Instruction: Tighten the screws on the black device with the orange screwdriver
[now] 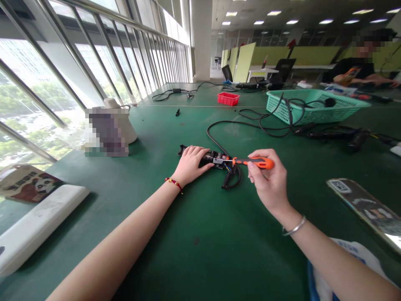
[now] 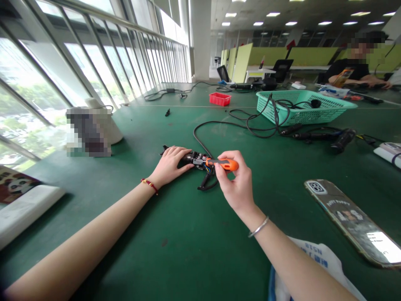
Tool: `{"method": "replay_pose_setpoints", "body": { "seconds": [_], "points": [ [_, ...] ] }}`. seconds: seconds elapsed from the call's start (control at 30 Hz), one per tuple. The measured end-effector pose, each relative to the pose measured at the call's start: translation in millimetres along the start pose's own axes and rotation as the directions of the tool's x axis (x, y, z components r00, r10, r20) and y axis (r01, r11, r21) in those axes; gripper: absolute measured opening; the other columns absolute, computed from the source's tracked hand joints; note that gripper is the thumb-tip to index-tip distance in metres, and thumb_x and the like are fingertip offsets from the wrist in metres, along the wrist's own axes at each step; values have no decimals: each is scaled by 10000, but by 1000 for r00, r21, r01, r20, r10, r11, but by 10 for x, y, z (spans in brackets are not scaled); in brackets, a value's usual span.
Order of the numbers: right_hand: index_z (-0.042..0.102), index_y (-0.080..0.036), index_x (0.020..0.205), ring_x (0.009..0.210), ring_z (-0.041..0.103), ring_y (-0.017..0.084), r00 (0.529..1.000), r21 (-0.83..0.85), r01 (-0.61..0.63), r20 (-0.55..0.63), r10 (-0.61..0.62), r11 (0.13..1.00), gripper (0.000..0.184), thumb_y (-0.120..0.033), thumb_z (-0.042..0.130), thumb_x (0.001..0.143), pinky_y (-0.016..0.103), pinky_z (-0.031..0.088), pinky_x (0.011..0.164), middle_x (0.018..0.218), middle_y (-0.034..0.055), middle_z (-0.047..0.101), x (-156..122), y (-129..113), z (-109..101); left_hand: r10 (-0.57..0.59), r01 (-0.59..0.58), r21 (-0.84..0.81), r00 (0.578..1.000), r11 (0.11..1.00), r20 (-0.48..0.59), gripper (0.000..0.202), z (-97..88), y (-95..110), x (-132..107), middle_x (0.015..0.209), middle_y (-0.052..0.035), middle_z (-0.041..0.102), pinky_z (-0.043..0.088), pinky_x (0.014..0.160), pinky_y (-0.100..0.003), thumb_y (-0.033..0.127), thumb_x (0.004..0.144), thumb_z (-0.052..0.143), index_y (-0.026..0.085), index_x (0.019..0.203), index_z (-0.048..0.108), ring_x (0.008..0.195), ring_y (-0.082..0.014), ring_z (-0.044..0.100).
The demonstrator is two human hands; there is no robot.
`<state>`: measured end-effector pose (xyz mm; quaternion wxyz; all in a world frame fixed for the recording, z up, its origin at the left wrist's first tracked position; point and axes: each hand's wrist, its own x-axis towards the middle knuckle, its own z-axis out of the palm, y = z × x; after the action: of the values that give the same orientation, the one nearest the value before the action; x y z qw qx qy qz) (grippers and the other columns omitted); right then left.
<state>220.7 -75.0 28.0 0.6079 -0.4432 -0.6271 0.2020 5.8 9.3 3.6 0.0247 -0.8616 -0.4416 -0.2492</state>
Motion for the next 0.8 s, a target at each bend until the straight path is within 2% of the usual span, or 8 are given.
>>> {"method": "replay_pose_setpoints", "body": {
  "seconds": [0.37,0.8],
  "points": [
    [550,-218,890,573,520,91,999,25,37,-26,-36,999,147,-343,595,827,234,418,525,798,-9,571,-4,7,-19,0,0,22,1000,1000,5,444,5,-1,-2,1188,-87,603,338,1056,-432,480,872,539,180,1198,552,1127,-254,504],
    [546,-218,896,538,517,79,999,2,39,3,-39,999,131,-327,587,836,230,428,522,800,-14,578,0,35,-8,-2,2,43,1000,999,13,437,8,0,-8,1193,-81,603,337,1048,-420,473,876,534,175,1196,547,1127,-252,496]
  ]
}}
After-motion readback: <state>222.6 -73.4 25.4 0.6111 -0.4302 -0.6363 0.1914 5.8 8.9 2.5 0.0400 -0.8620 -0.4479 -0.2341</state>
